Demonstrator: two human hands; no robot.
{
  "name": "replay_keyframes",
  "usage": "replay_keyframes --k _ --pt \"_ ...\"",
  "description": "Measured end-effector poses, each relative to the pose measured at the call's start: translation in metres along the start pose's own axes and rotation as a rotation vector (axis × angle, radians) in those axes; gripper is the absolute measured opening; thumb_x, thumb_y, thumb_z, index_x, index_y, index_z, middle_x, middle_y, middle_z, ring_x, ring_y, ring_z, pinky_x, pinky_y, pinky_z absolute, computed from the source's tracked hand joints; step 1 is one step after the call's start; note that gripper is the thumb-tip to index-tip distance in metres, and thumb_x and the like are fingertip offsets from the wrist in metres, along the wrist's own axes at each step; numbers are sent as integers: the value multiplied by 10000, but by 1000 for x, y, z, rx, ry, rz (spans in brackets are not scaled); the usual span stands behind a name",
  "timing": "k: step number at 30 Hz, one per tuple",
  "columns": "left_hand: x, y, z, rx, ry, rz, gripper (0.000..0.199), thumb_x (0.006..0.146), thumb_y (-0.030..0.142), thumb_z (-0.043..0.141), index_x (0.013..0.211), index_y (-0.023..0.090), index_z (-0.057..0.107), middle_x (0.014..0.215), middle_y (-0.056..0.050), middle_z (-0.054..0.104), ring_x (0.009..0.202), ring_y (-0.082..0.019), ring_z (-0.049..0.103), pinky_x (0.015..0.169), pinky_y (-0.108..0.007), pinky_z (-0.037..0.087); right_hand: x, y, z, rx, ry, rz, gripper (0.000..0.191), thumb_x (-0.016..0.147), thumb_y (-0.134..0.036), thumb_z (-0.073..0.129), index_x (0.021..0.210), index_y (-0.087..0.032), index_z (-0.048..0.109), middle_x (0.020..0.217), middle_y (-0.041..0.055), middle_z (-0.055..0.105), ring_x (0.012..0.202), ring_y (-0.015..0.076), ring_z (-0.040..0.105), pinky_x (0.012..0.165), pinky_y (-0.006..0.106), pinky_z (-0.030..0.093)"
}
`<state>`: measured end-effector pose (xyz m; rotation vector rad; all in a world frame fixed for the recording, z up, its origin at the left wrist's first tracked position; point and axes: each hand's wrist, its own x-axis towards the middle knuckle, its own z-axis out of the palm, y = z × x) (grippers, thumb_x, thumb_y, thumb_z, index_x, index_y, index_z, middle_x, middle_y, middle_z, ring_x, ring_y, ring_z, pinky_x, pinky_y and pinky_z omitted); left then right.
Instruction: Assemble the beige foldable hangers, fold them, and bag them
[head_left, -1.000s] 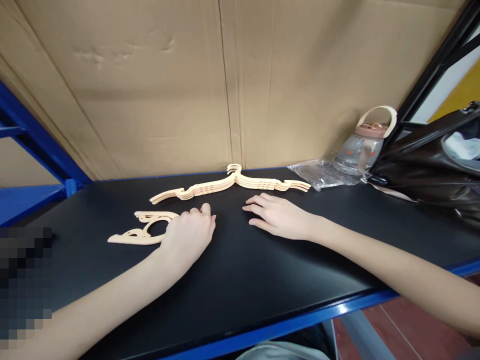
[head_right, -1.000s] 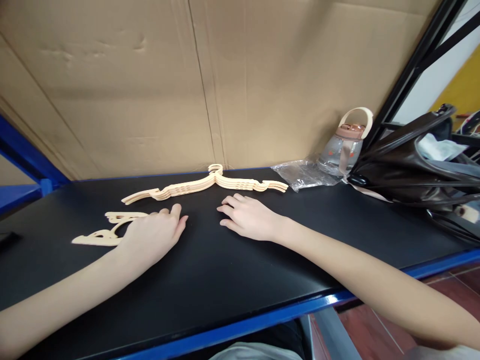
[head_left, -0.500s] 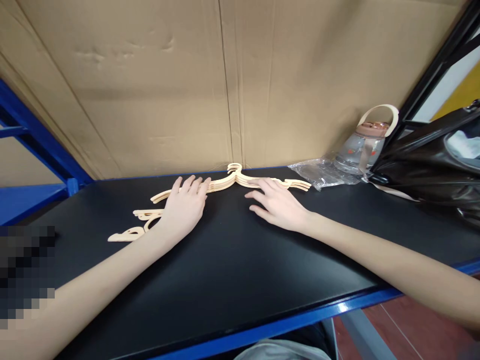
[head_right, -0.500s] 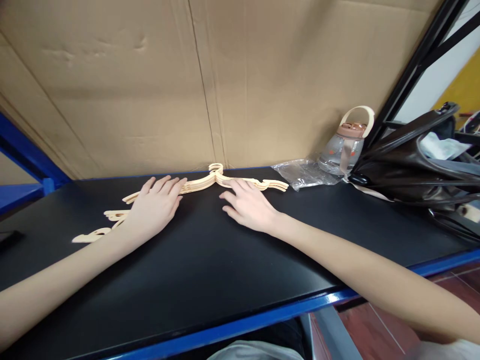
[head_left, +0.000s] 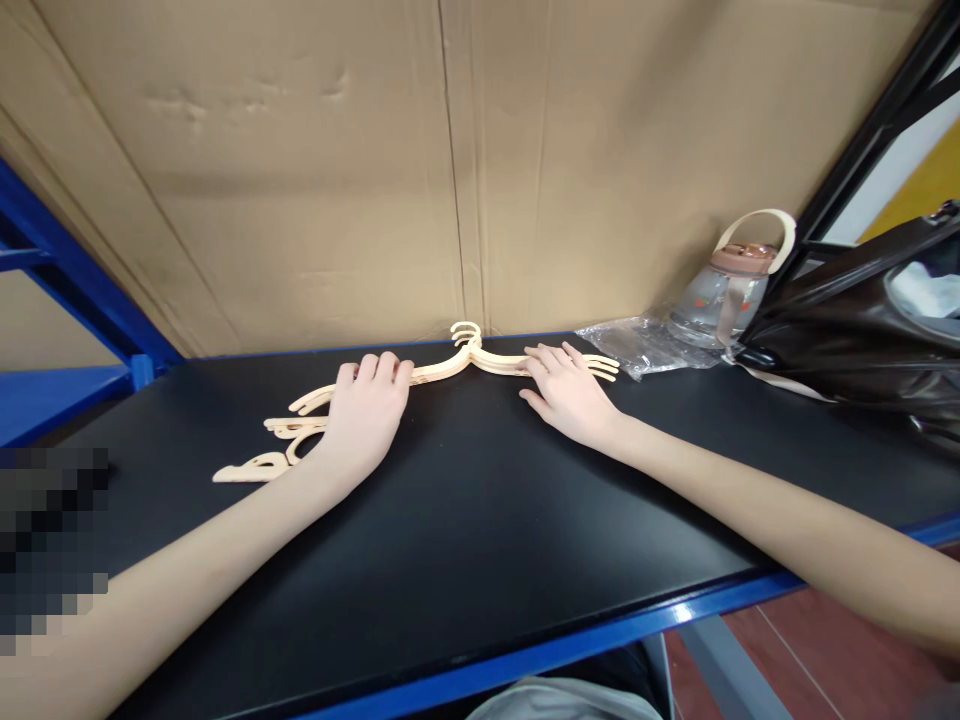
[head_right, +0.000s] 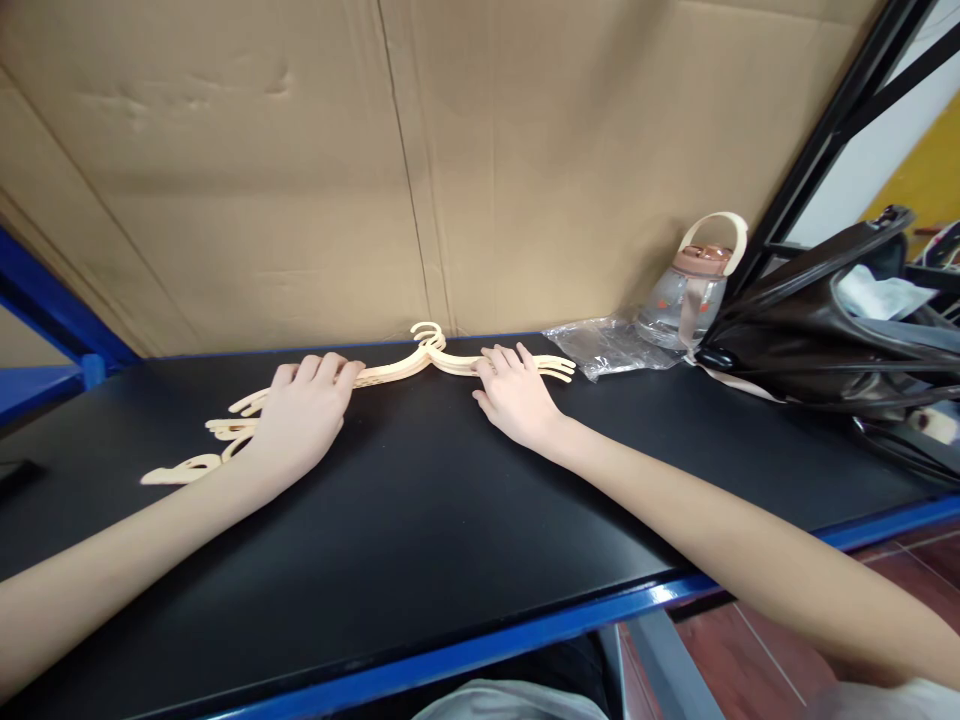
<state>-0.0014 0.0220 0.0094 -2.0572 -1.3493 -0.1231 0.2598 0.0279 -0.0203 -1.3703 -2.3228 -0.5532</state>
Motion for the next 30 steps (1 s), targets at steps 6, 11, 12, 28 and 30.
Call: replay_keyframes --k 6,11,12,28,30 --pt "-2 4 -5 17 75 -3 424 779 -2 347 1094 95 613 1039 -182 623 928 -338 550 708 -413 428 3 -4 -12 62 72 -10 154 900 -185 484 1014 -158 584 1069 120 638 1047 284 556 1040 498 342" --pt "-13 15 -23 22 104 46 384 761 -18 373 1044 74 616 982 -173 612 866 -317 544 678 -399 431 2 -10 -25 172 53 4 77 885 -160 489 937 -189 537 933 68 644 835 224 591 740 341 427" --pt "-15 17 -28 23 101 57 359 756 -12 383 1012 73 619 951 -167 608 849 -315 543 671 -400 430 1 -11 -26 204 33 17 85 871 -155 502 941 -192 532 928 55 647 795 206 596 700 317 416" --pt "-32 39 -48 -36 -96 125 244 908 141 414 770 169 612 834 -83 586 663 -213 602 433 -286 309 -6 -32 -32 324 -236 63 196 864 -250 531 1042 -224 610 677 -24 629 611 153 588 550 240 306" --pt "-34 39 -49 -32 -122 117 255 927 159 412 766 159 610 866 -79 596 603 -188 593 393 -275 212 -6 -33 -34 329 -271 71 187 872 -273 530 1034 -226 612 643 -31 608 585 145 572 539 235 288"
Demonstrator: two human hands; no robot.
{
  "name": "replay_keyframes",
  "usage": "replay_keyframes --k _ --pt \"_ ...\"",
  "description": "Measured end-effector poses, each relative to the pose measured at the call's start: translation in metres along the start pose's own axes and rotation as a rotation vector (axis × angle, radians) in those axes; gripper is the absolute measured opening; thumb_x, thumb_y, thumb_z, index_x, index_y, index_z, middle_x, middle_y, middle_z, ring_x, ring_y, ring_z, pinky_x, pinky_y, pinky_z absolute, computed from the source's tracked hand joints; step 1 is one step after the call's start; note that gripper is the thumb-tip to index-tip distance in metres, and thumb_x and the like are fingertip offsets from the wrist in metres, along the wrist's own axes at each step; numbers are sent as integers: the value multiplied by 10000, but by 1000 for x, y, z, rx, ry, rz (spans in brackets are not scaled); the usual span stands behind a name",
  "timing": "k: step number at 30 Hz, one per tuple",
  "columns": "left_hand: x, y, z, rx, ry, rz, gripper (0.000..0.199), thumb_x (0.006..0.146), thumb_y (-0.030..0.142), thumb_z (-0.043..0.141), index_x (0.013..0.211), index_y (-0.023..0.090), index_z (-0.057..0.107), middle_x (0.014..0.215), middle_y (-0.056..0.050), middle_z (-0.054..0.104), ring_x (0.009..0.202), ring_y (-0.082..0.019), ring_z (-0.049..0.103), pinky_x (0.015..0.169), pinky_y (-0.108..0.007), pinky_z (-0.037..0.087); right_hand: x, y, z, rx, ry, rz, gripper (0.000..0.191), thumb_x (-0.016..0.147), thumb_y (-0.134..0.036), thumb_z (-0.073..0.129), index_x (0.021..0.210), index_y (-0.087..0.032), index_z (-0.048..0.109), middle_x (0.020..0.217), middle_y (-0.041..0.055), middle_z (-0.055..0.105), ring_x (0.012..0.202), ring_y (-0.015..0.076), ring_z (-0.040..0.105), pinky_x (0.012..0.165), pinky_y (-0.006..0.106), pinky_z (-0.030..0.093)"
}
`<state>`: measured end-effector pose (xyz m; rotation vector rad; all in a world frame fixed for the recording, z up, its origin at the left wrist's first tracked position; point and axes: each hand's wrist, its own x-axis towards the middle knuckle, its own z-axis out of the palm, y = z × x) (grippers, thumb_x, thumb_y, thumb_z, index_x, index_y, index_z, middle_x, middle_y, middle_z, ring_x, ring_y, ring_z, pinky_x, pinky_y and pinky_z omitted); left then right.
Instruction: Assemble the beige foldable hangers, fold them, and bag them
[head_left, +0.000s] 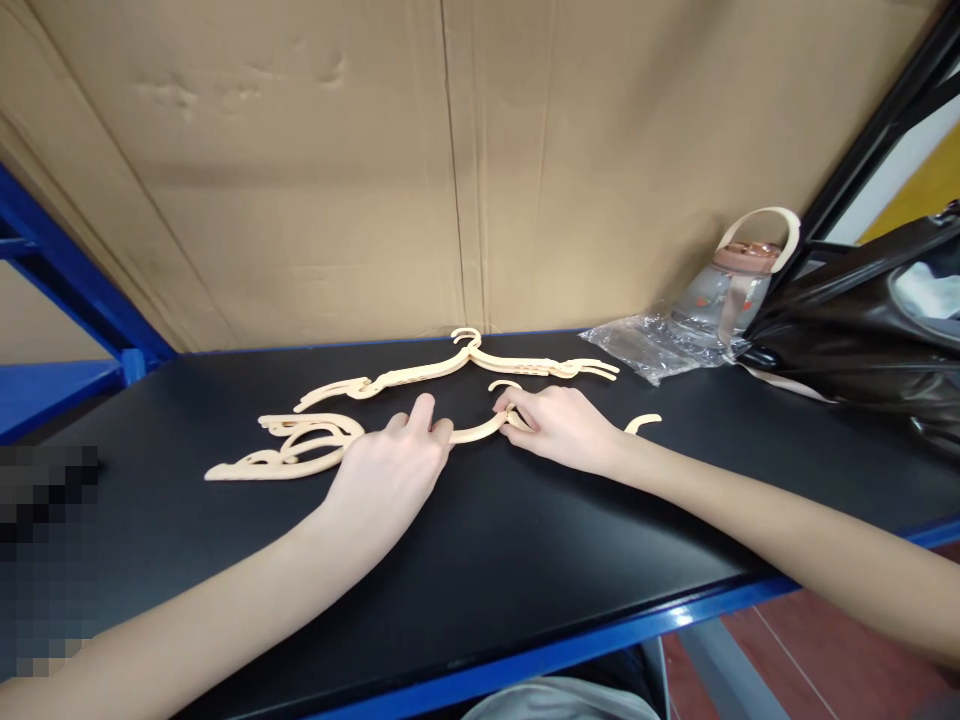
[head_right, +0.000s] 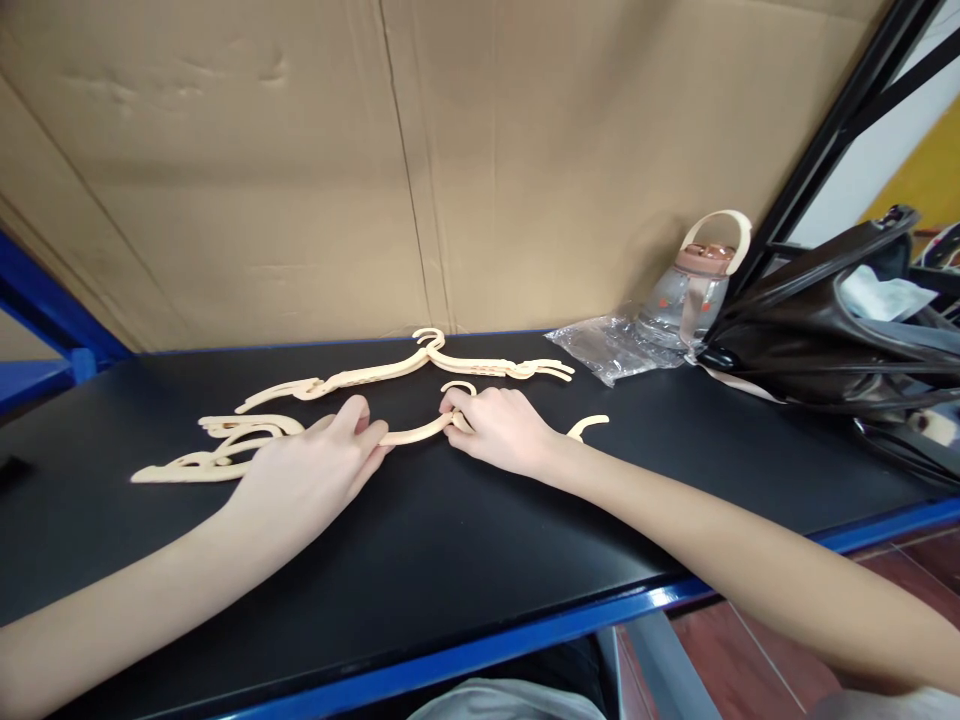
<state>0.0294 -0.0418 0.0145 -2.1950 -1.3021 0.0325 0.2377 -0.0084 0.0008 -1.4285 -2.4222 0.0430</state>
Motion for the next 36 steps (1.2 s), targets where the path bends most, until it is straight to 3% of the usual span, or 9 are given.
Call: replay_keyframes --k 5,9,12,16,22,27,30,36 --pt "3 -3 6 -28 66 51 256 952 255 448 791 135 606 877 -81 600 678 -201 616 414 -280 228 0 0 -4 28 -87 -59 186 905 -293 496 1029 -210 606 630 -34 579 574 130 542 541 230 263" --pt "6 -6 14 -130 109 235 267 958 350 462 866 138 596 856 -61 593 720 -198 610 462 -277 339 -1 1 -6 28 -123 -147 193 942 -318 454 976 -185 590 659 -19 595 577 128 534 551 235 253" --pt "7 -6 19 -210 149 379 264 988 324 396 942 152 590 882 -48 605 751 -185 604 521 -278 409 -2 0 -7 45 -151 -209 175 933 -345 491 897 -184 546 672 -22 599 569 124 519 537 237 235" --pt "8 -5 21 -292 221 467 242 991 274 379 1009 144 583 962 -68 620 872 -204 596 651 -300 482 -4 -1 -7 31 -156 -286 228 954 -389 463 842 -198 515 604 -43 537 531 117 480 520 242 211" --pt "11 -5 22 -458 204 451 214 990 261 374 1017 158 559 865 -39 606 786 -186 604 653 -306 494 -5 -3 -5 -27 -128 -345 256 991 -349 383 860 -187 532 670 -8 608 556 126 533 524 254 225" --pt "10 -7 24 -608 96 424 198 962 250 415 1129 182 498 921 -14 665 754 -164 661 562 -255 466 -8 -8 -8 -67 -105 -310 301 997 -425 367 976 -181 543 811 24 708 659 163 639 546 261 258" --pt "9 -6 23 -533 58 382 255 921 188 410 1156 198 509 856 2 674 687 -170 666 529 -257 440 -11 -12 -10 -205 -55 -274 334 997 -430 367 964 -163 564 830 46 723 688 192 671 560 281 263" --pt "9 -4 19 -339 86 355 194 926 205 382 920 197 576 753 5 615 672 -174 641 528 -277 419 -20 -20 -10 -481 -62 -172 328 988 -367 406 861 -128 590 649 71 676 586 227 669 505 294 212"
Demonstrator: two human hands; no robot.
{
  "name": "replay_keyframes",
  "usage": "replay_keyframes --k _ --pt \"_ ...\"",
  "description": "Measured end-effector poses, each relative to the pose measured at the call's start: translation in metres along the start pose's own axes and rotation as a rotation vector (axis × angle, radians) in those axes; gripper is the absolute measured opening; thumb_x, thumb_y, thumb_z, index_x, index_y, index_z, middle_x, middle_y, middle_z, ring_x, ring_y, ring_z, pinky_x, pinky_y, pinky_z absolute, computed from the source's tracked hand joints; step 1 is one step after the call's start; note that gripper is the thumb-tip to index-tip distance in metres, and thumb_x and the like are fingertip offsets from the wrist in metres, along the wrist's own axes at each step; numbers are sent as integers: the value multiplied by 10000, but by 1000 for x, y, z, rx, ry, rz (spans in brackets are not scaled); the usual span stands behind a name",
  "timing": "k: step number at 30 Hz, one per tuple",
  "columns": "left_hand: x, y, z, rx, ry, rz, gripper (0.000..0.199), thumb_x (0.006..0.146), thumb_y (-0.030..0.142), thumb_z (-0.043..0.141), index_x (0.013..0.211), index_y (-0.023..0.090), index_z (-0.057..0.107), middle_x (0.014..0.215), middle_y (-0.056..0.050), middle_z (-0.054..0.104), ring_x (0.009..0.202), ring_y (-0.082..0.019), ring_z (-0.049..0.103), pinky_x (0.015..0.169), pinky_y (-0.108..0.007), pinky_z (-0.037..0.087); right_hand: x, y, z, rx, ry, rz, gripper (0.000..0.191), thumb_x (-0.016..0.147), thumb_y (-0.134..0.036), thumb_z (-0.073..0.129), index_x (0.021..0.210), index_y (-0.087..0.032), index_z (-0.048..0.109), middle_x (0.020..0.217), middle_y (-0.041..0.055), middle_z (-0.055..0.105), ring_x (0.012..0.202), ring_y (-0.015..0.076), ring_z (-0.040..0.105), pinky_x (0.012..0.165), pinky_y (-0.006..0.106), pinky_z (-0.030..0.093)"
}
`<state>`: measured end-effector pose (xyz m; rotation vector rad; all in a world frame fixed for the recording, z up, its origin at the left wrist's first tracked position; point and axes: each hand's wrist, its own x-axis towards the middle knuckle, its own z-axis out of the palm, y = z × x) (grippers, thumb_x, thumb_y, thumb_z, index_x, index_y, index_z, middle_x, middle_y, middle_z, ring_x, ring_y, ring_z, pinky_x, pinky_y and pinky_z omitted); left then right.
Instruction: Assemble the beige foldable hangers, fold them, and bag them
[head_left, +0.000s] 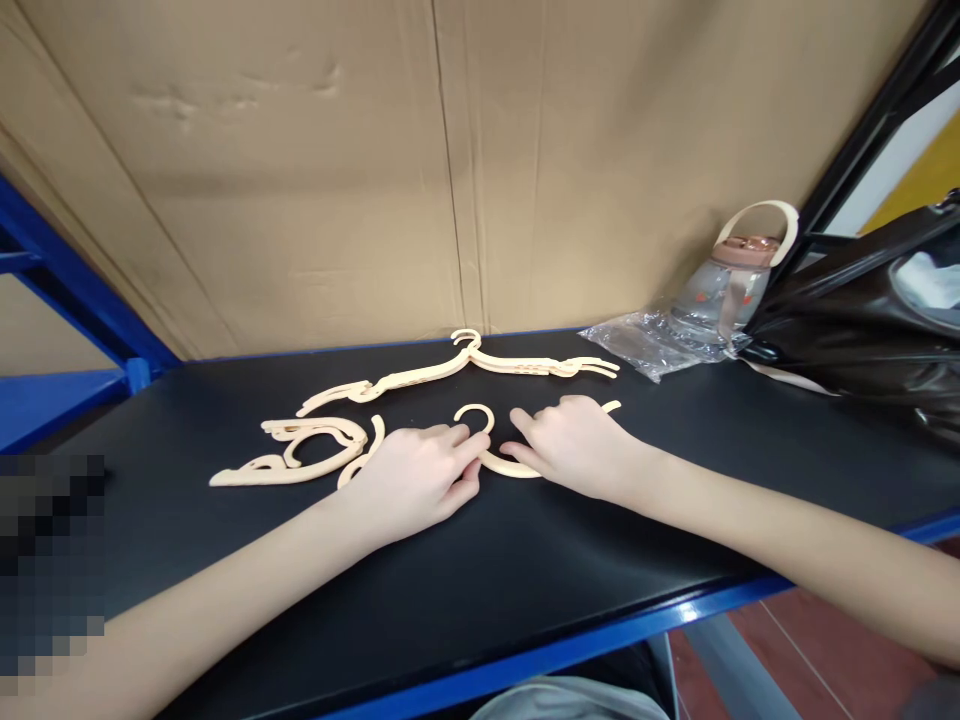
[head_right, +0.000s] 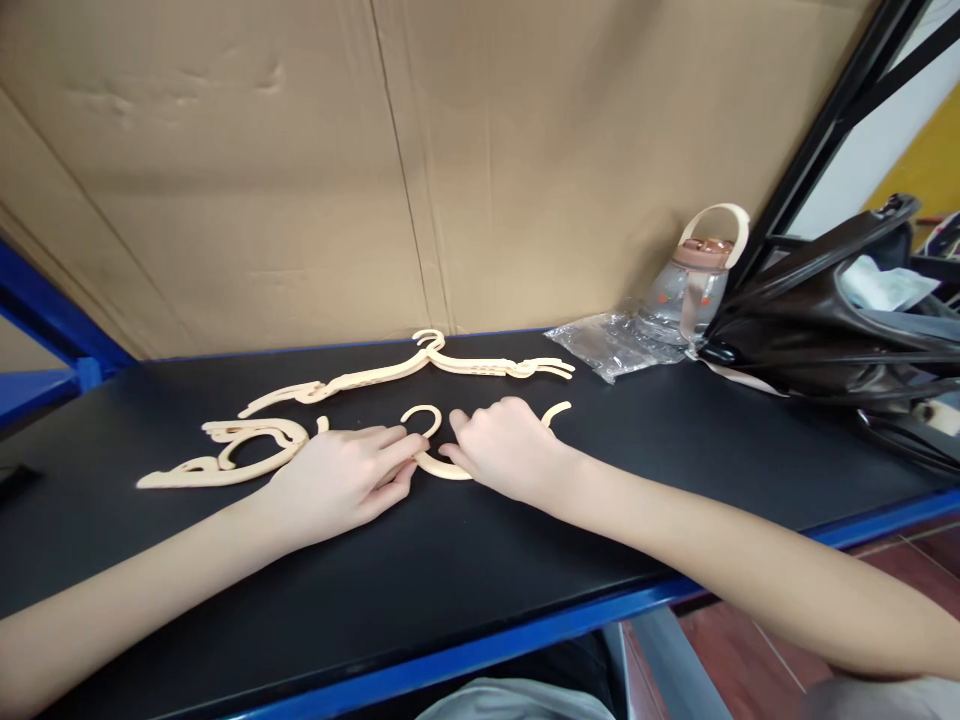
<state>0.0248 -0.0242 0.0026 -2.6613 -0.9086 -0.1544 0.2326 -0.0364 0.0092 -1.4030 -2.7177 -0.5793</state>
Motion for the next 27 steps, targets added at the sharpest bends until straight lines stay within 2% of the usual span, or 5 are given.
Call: replay_keyframes --k 8,13,17,23,27 --pt "0 4 -3 117 142 -25 197 911 277 486 768 177 576 731 -23 607 714 -200 612 507 -291 431 -4 -9 -8 4 68 17 259 979 -306 411 840 -143 558 681 72 682 614 222 669 585 312 302" --pt "1 -2 1 -10 204 34 316 932 431 490 868 147 613 995 -106 628 959 -258 576 767 -382 516 -6 -5 -9 240 -67 -33 218 979 -346 405 969 -165 526 736 43 699 638 217 680 506 281 254" --pt "1 -4 2 -199 142 109 246 957 356 463 1048 160 580 1173 -109 580 1044 -232 568 866 -370 500 -4 1 -12 314 -118 -89 228 985 -358 401 969 -162 516 845 85 720 766 242 702 543 270 310" --pt "1 -5 0 -266 46 144 232 986 213 342 1029 183 568 1017 -59 613 888 -184 595 778 -321 495 -3 1 -11 287 -106 -62 253 979 -384 420 997 -156 529 836 81 722 773 246 705 514 265 277" --pt "1 -7 -3 -320 31 154 143 901 149 414 932 188 547 1049 -47 602 901 -174 574 772 -300 477 -3 1 -6 168 -67 45 531 922 -624 390 1018 -131 564 694 79 689 658 263 688 477 280 193"
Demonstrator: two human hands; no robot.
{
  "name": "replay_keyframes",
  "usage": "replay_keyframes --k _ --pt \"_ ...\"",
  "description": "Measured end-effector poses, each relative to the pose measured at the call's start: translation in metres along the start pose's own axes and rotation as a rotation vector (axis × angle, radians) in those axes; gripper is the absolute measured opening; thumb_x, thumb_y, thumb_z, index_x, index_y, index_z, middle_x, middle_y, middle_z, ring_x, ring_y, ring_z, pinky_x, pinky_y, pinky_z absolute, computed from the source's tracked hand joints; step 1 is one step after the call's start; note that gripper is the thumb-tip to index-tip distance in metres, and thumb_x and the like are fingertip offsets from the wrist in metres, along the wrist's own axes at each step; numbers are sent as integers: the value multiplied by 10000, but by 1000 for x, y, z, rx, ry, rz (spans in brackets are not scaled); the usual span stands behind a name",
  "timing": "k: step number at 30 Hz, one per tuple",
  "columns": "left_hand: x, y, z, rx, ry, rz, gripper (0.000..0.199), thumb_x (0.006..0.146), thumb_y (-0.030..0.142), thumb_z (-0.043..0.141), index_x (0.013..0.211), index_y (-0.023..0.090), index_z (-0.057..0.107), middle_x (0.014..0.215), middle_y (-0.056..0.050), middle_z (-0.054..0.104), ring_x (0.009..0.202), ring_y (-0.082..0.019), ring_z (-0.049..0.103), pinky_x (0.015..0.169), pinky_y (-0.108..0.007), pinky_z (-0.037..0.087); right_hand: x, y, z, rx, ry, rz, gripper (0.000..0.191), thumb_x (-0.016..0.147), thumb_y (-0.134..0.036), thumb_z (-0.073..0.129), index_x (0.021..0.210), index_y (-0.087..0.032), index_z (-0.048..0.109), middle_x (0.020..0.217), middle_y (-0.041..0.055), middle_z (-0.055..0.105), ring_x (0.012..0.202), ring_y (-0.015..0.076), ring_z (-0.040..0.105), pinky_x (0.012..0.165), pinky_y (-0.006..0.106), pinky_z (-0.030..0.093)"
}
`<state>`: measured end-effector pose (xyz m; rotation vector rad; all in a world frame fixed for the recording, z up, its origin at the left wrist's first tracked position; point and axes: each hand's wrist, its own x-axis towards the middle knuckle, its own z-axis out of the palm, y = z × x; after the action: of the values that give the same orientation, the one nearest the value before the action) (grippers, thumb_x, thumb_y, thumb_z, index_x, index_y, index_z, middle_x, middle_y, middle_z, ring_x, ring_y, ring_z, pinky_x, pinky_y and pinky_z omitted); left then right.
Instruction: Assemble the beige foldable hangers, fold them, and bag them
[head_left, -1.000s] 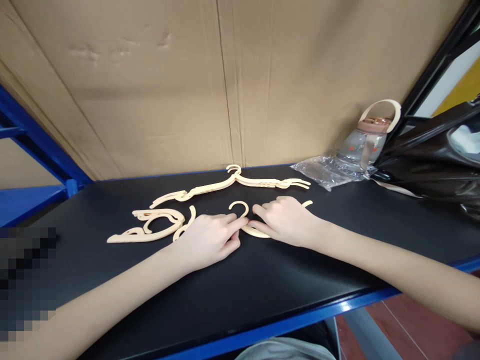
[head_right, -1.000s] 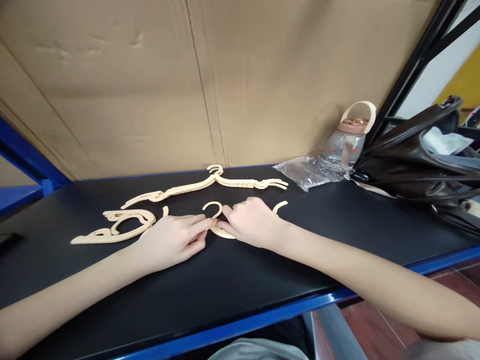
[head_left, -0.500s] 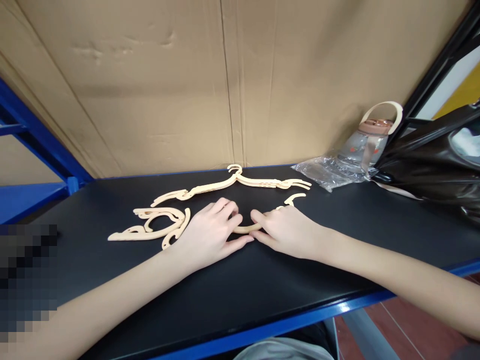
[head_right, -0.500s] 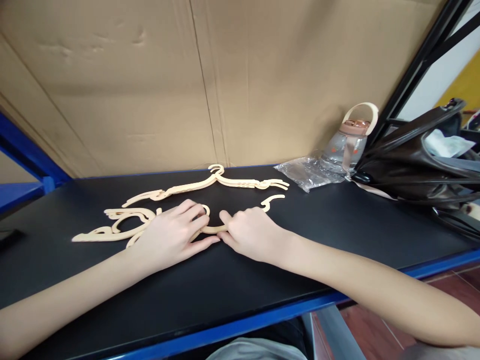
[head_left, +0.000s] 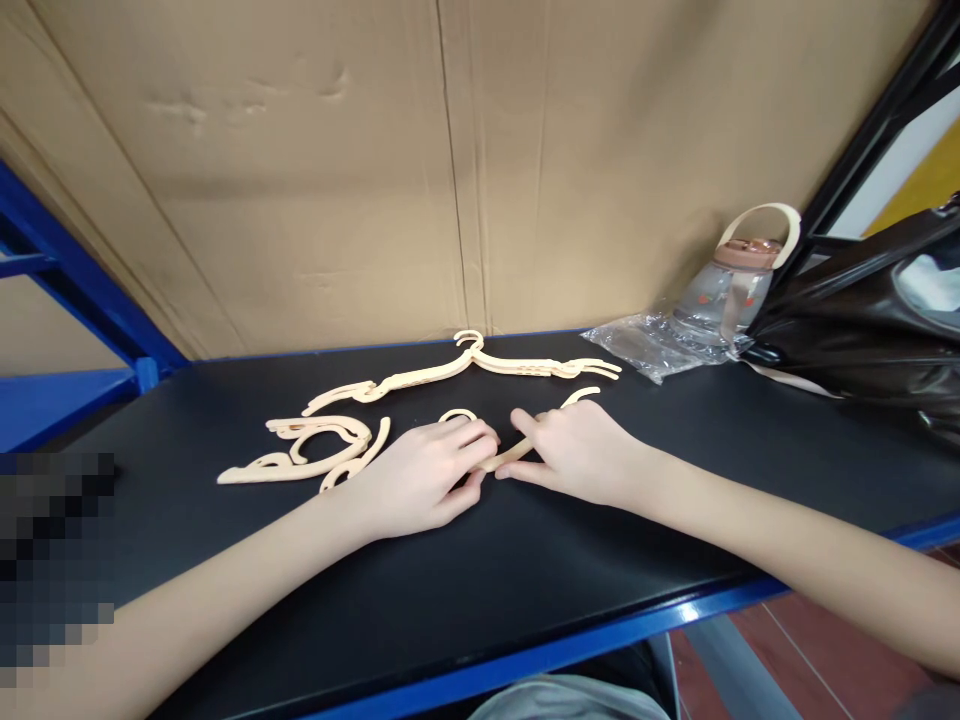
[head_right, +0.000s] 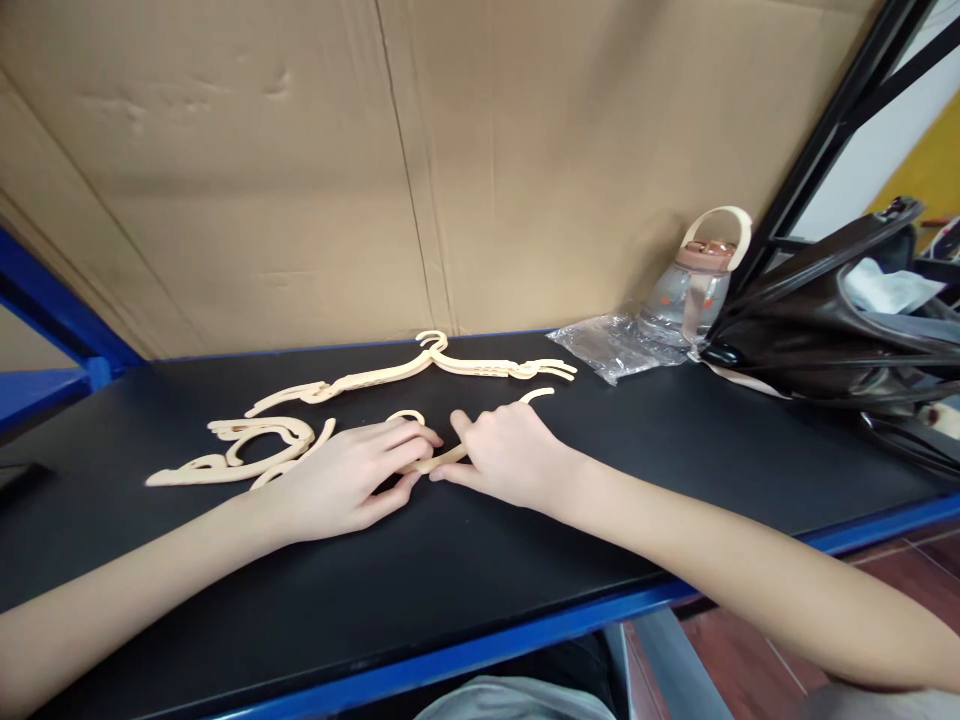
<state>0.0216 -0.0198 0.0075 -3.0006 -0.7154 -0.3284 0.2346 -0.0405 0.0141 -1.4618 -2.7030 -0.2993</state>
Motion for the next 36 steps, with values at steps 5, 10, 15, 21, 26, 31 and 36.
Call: replay_keyframes --k 5,10,15,21,26,31,36 --pt "0 -1 -2 -28 -43 -20 82 797 119 466 763 192 477 1053 -28 595 898 -174 562 719 -283 457 1 3 5 -45 31 48 718 830 -767 352 991 -109 589 713 90 675 649 265 669 491 283 223" --pt "-1 -1 -2 -38 -27 1 74 803 129 465 775 194 486 1113 -34 583 919 -170 572 792 -300 462 1 3 4 -16 41 -7 620 881 -693 374 962 -115 584 808 101 668 764 264 662 569 296 326" --pt "-2 -1 -1 -27 -5 20 68 822 147 473 808 199 514 1112 -31 576 895 -166 561 793 -303 452 1 6 1 75 5 -78 475 937 -580 404 974 -133 561 861 87 660 801 243 652 614 294 354" --pt "-1 2 -1 -25 6 6 99 851 140 440 869 197 518 1093 -49 582 925 -184 535 817 -319 446 0 9 -5 96 -42 -81 507 928 -607 397 984 -128 554 816 93 671 756 241 650 573 276 307" --pt "-1 3 -2 -29 -22 -47 119 827 169 475 937 195 511 1128 -58 580 975 -211 537 800 -335 454 -5 11 -19 164 -159 -119 441 894 -597 481 861 -163 554 616 13 588 546 172 549 501 260 232" --pt "-1 4 -2 -24 -4 -61 126 807 208 518 932 199 517 1082 -52 596 960 -212 545 806 -335 455 -2 15 -18 399 -214 -187 377 851 -552 580 750 -190 548 573 -48 540 497 103 467 519 235 241" --pt "-2 3 0 -10 -5 -76 132 806 226 529 935 200 534 1058 -52 594 917 -216 551 783 -345 469 2 14 -14 510 -203 -175 323 831 -495 634 757 -189 560 572 -75 530 502 78 459 541 222 245"
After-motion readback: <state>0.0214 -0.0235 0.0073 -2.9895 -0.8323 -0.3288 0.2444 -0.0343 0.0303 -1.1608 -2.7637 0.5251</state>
